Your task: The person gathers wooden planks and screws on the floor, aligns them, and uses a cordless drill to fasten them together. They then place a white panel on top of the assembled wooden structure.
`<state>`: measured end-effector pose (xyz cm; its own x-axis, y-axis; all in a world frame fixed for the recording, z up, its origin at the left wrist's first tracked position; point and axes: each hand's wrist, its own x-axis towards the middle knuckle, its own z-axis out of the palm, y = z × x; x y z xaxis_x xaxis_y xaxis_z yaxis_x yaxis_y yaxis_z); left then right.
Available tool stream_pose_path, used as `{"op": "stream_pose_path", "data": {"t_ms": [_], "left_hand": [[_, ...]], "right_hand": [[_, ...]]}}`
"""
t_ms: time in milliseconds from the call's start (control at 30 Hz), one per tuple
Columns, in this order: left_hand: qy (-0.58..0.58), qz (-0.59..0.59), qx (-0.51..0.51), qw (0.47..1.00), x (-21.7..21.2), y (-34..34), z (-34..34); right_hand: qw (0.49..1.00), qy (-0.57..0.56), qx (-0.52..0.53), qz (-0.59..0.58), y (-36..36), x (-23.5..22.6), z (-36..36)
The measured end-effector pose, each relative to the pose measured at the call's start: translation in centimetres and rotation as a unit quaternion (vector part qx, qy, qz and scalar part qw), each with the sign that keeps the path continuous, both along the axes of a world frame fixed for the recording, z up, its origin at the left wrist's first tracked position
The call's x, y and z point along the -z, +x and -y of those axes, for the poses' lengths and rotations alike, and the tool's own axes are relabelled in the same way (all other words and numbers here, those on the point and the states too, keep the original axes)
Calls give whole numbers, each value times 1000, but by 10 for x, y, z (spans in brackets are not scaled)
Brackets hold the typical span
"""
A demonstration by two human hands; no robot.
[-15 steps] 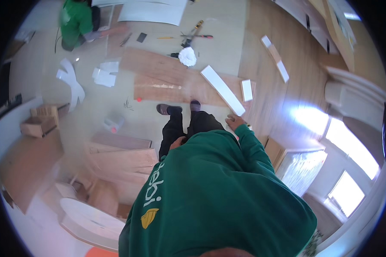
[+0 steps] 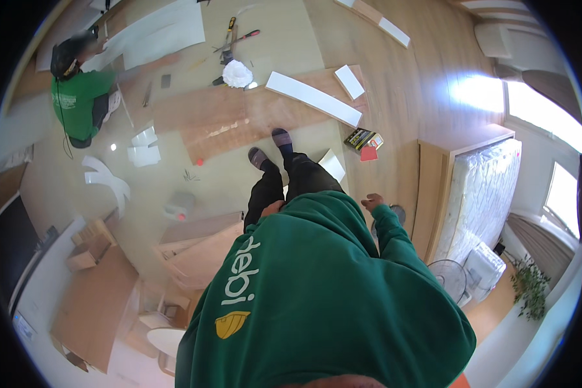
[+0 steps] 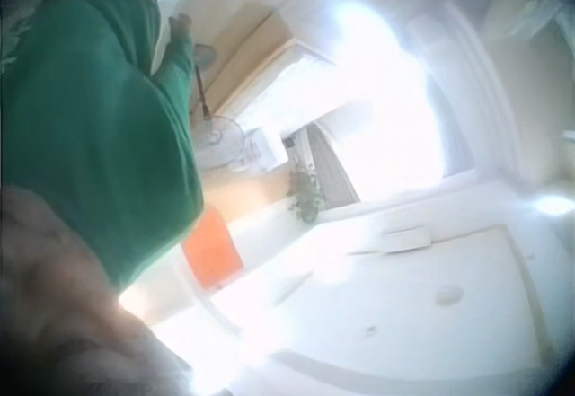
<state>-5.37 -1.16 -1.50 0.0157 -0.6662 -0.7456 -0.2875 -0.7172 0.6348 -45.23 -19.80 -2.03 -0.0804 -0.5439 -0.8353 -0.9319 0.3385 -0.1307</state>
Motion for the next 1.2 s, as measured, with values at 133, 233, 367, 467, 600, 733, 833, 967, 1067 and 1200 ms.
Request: {"op": "stream_pose_path", "data": {"t_ms": [133, 233, 367, 467, 600, 733, 833, 967, 1067, 1200], "left_hand": [[25, 22, 8, 999, -3, 2, 4], [6, -4, 40, 999, -2, -3, 22], [-1, 8, 79, 997, 0, 15, 39], [1, 6, 128, 992, 18, 5, 54], [7, -17, 119, 993, 34, -20, 71], [59, 33, 78, 995, 17, -55, 89], [117, 11, 20, 993, -46, -71, 132], [139, 3, -89, 986, -35, -113, 122], [139, -12, -151, 979, -33, -134, 117], [122, -42, -227, 965, -34, -139, 98]], "right_hand": [[995, 5, 62, 72, 6, -5, -48], [986, -14, 72, 147, -43, 43, -94], [986, -51, 1, 161, 6, 19, -73], [985, -60, 76, 140, -6, 2, -52], [989, -48, 23, 137, -52, 30, -12], [946, 2, -246, 209, -62, 60, 83], [923, 37, -353, 149, -86, 83, 178], [951, 240, -190, -45, 41, 20, 283], [910, 202, -353, -83, 118, -4, 339], [919, 68, -387, 31, 209, -23, 346]]}}
